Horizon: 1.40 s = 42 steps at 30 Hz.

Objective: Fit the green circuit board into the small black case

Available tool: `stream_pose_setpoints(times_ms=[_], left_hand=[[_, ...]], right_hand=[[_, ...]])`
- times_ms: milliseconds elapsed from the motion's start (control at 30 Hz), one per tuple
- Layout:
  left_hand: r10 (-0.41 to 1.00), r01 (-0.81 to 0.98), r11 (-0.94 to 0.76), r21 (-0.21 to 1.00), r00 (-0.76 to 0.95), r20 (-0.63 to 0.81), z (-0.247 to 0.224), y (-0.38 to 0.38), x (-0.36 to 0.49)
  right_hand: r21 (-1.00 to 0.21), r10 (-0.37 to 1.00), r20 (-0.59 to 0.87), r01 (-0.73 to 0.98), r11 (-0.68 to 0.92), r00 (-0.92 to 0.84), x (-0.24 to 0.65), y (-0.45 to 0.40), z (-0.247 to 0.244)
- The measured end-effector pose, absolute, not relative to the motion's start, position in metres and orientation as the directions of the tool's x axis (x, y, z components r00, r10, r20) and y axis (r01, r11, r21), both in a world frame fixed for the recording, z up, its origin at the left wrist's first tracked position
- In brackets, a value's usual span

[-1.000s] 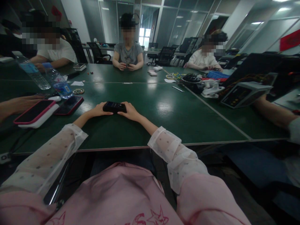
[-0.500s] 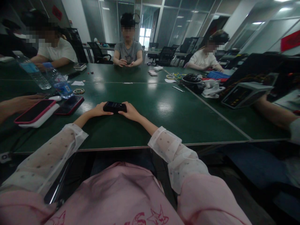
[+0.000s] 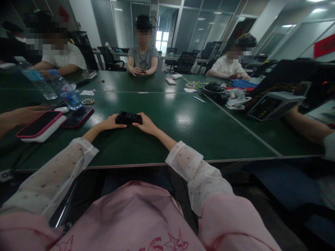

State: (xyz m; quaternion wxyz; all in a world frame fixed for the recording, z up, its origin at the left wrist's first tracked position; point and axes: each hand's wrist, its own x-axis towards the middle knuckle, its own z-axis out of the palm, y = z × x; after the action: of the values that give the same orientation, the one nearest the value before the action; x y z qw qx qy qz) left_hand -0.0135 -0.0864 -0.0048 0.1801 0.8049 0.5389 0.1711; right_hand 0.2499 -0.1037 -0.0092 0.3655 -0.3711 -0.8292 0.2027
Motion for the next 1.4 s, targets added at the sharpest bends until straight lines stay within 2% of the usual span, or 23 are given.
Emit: stream_pose_setpoints(times_ms=[167,333,533,633,733,933,1100,1400], left_hand=[[0.899,0.784,-0.418,0.46,0.428,0.087,-0.004,-0.084,-0.014],[0.89,0.785,-0.443,0.434,0.443,0.106,-0.002,-0.085,-0.014],[0.883,0.777,-0.448,0.442,0.461,0.085,0.004,-0.089,-0.014],[0.879,0.768,-0.453,0.453,0.469,0.085,0.006,-0.091,-0.013],[0.879,0.766,-0.451,0.459,0.47,0.079,0.005,-0.092,-0.013],[0.879,0.765,-0.452,0.459,0.47,0.082,0.003,-0.09,-0.014],[0.884,0.773,-0.447,0.45,0.458,0.092,0.003,-0.089,-0.014],[0.883,0.768,-0.447,0.459,0.462,0.088,0.004,-0.09,-0.013]], right_hand=[[-0.638,0.792,0.481,0.469,0.61,-0.376,0.251,-0.1,-0.002],[-0.586,0.781,0.619,0.612,0.531,-0.083,0.271,-0.081,0.0],[-0.601,0.741,0.607,0.775,0.194,0.286,0.328,-0.049,-0.006],[-0.609,0.728,0.569,0.791,0.06,0.383,0.348,-0.04,-0.013],[-0.596,0.755,0.529,0.803,0.005,0.388,0.355,-0.036,-0.021],[-0.562,0.819,0.5,0.825,0.059,0.282,0.35,-0.033,-0.029],[-0.558,0.88,0.419,0.828,0.056,0.223,0.347,-0.036,-0.028],[-0.553,0.89,0.395,0.832,0.032,0.228,0.343,-0.042,-0.027]])
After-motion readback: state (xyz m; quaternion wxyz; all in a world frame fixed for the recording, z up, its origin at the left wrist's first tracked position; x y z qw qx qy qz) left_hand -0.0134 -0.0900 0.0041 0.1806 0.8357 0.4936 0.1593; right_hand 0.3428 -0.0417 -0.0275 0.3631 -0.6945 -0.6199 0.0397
